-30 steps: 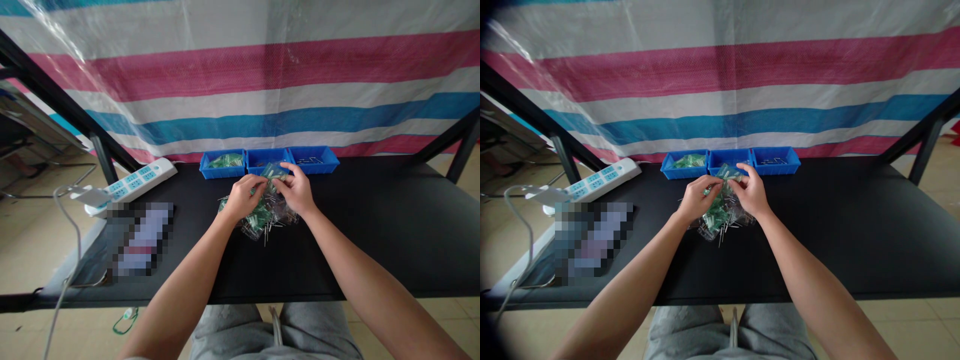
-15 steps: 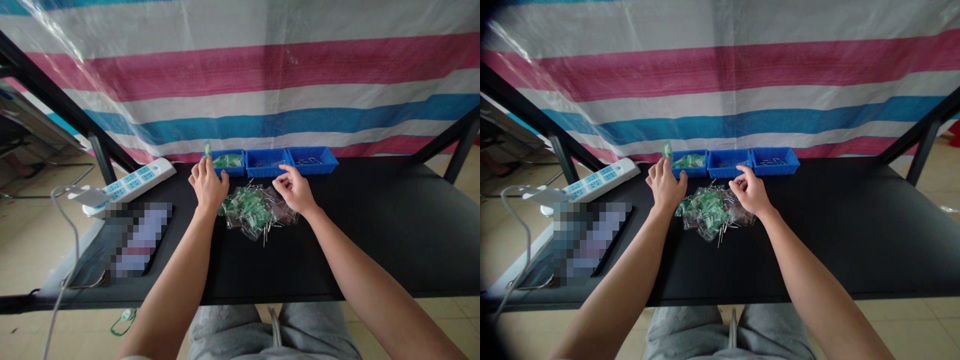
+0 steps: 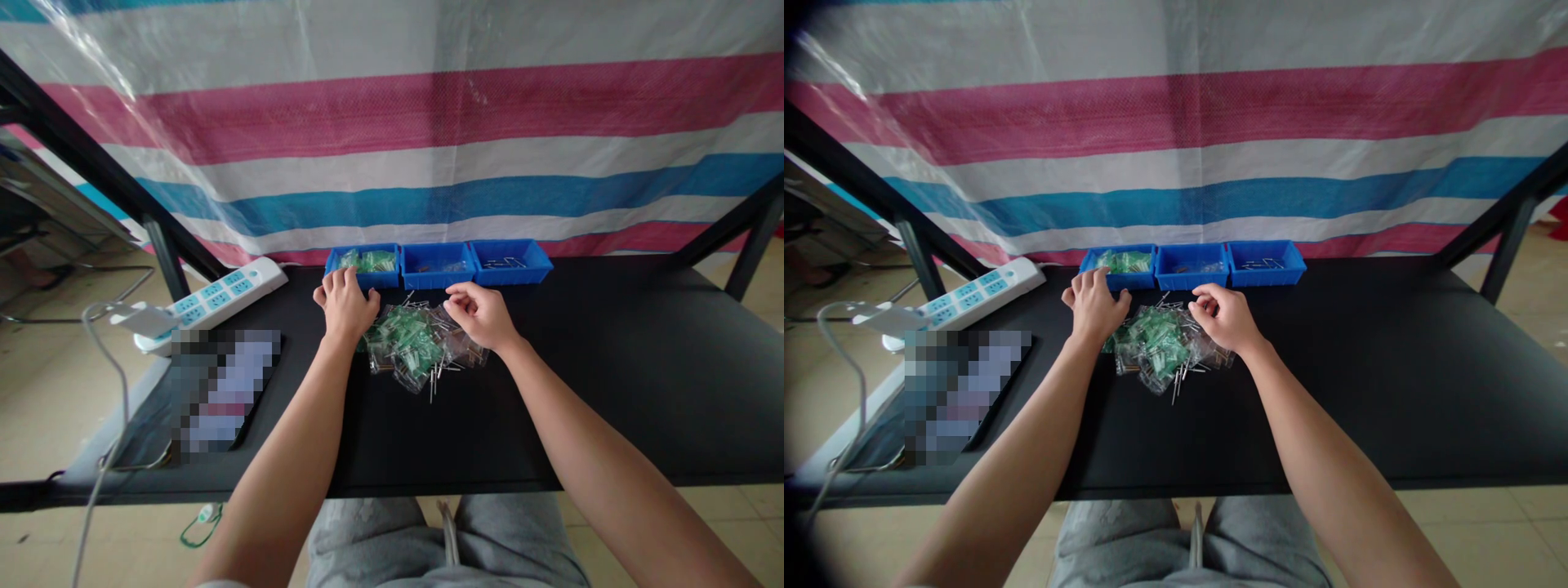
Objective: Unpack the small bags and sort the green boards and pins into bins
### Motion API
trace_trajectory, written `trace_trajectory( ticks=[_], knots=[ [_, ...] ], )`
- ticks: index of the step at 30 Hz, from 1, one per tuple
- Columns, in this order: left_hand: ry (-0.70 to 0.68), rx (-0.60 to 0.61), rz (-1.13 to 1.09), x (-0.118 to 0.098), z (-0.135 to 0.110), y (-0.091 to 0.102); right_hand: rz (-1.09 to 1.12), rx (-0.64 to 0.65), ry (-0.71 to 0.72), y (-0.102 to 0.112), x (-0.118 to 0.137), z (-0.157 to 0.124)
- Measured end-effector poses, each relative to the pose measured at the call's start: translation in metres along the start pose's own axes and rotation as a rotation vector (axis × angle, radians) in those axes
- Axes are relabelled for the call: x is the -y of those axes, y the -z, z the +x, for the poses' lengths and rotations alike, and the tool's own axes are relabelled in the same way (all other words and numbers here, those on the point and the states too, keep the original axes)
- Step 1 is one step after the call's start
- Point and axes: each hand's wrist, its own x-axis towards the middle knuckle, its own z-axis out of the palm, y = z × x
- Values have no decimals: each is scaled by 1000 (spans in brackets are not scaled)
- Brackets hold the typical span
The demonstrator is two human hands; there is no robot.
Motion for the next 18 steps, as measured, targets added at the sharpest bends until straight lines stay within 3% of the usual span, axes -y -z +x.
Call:
trace_trajectory(
  ticks=[9, 15, 18],
  knots=[
    [-107, -105, -187, -6, -1, 1, -80, -143, -37, 3, -10, 4],
    [-366, 248, -428, -14, -3, 1, -111, -123, -64, 3, -18, 4],
    [-454, 309, -371, -13, -3, -3, -123, -71, -32, 2, -15, 3]
  ],
)
